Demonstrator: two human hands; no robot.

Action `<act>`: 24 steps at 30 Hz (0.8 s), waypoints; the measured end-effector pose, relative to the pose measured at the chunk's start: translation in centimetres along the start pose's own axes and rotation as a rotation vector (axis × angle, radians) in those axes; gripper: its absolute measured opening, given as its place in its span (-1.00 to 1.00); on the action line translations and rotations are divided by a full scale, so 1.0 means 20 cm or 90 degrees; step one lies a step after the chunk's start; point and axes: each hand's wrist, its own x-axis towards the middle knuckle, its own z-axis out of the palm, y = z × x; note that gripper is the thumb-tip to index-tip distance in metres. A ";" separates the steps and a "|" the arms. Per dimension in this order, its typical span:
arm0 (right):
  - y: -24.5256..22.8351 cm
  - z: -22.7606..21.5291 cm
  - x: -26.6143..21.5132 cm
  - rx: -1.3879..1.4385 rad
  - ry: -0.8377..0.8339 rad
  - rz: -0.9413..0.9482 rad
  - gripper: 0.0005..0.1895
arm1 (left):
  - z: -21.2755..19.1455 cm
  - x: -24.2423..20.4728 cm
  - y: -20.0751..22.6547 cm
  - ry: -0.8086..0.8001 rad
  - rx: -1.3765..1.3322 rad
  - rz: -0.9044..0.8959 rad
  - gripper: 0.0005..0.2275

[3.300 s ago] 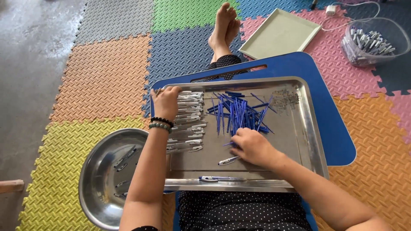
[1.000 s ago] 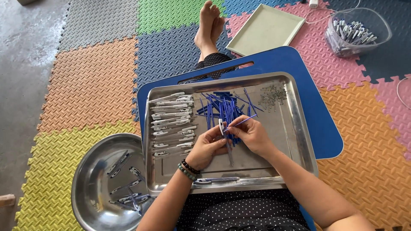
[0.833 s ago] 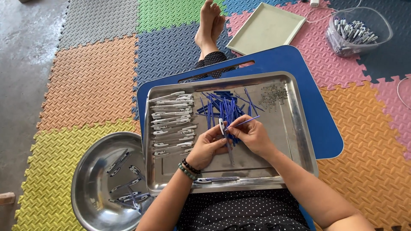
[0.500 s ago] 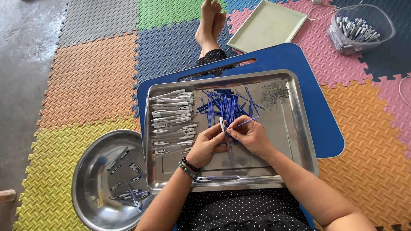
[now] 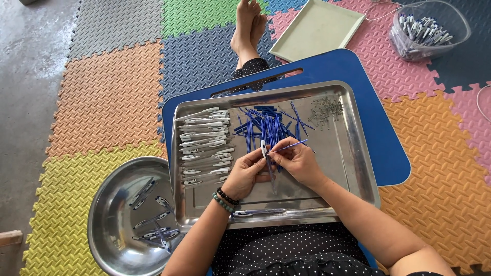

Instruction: Assembling pens by inserting blue ink refills into white plastic barrels on a metal tray while sitting on the floor.

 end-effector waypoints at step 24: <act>-0.07 0.05 0.01 -0.294 -0.026 -0.184 -0.83 | 0.07 -0.03 0.03 0.065 0.026 0.048 -0.56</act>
